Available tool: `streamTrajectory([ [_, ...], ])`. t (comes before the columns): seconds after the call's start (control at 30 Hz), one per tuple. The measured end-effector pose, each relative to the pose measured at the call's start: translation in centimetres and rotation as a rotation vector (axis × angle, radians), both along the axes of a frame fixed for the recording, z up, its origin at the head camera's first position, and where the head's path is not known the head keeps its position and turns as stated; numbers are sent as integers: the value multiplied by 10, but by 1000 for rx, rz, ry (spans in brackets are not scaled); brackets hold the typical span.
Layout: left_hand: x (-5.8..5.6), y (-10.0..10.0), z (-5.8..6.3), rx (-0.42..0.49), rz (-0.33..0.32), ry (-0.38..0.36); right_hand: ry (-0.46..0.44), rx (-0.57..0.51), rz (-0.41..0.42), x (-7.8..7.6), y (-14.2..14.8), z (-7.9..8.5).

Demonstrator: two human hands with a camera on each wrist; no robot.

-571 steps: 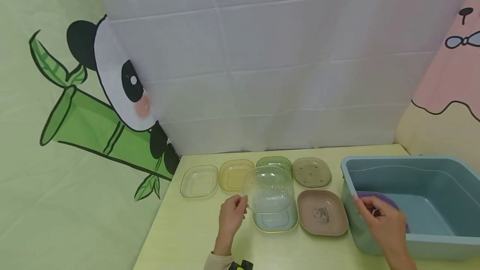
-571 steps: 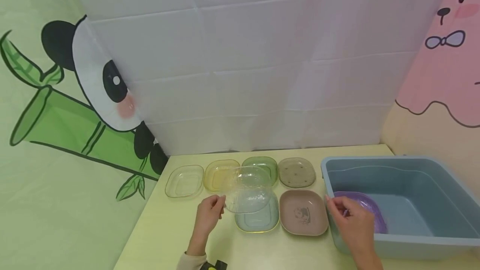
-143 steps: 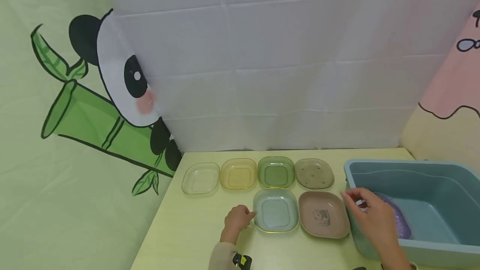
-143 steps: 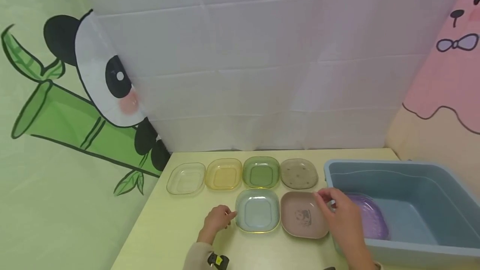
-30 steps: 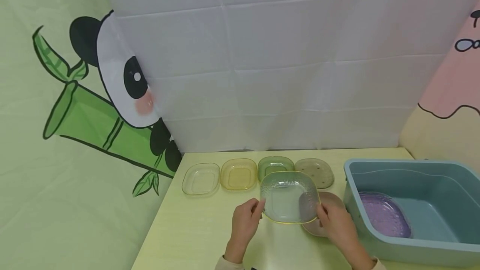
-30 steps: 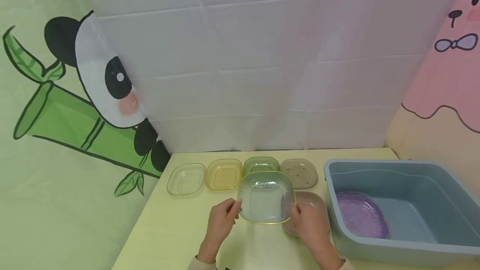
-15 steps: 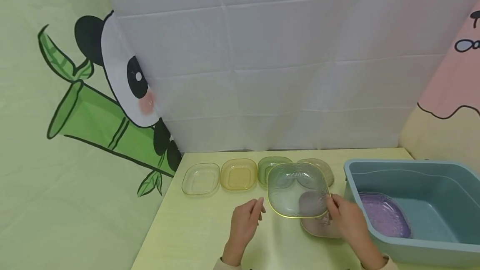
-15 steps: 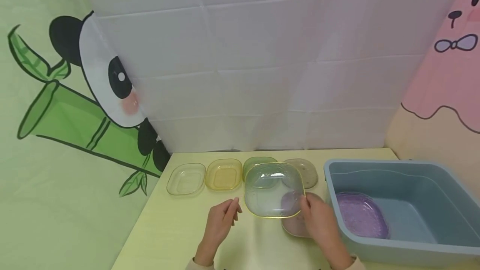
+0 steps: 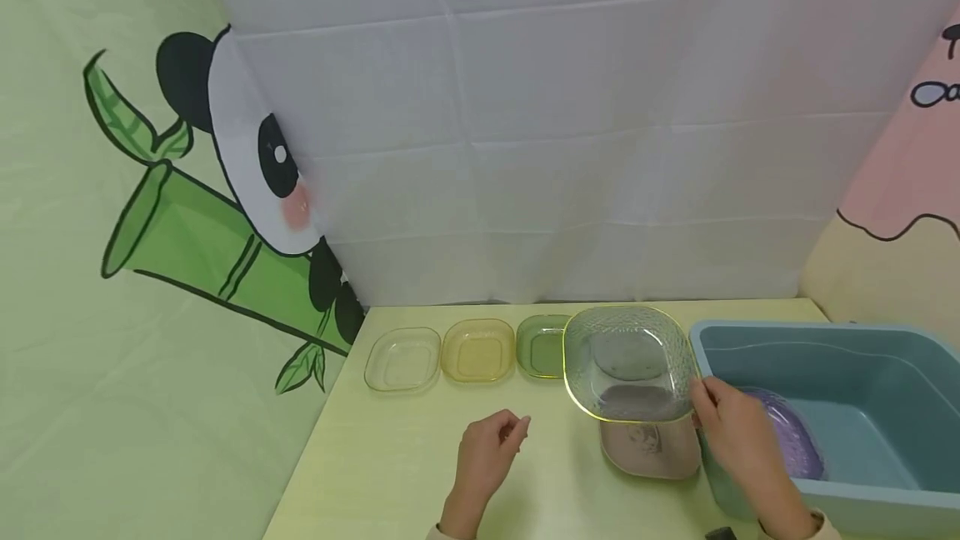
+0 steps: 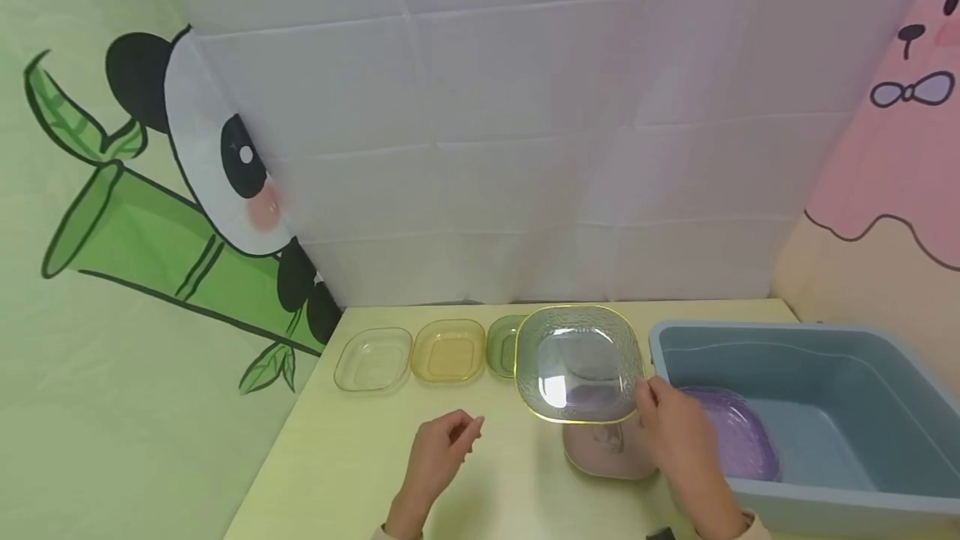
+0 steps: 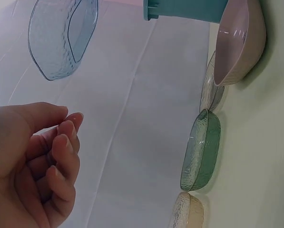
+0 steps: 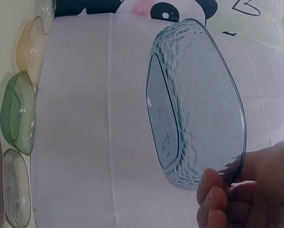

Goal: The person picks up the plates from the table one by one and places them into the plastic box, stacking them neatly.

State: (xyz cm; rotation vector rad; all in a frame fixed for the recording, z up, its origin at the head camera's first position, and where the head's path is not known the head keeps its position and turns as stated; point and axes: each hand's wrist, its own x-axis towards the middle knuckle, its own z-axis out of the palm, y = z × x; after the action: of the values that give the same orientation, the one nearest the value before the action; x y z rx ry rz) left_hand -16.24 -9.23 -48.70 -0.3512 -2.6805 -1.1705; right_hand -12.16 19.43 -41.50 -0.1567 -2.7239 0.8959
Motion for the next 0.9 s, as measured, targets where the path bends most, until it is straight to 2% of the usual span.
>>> streamTrajectory([
  [0.17, 0, 0, -3, -8, -6, 24, 66, 26, -34, -1, 17, -2],
  [0.33, -1, 0, -7, -29, 4, 42, 44, 25, -48, 1, 36, -9],
  [0.5, -3, 2, -10, -35, 13, 19, 53, 3, -62, 1, 63, -18],
  [0.9, -11, 10, -16, -55, 25, -25, -102, 95, -162, 1, 122, -18],
])
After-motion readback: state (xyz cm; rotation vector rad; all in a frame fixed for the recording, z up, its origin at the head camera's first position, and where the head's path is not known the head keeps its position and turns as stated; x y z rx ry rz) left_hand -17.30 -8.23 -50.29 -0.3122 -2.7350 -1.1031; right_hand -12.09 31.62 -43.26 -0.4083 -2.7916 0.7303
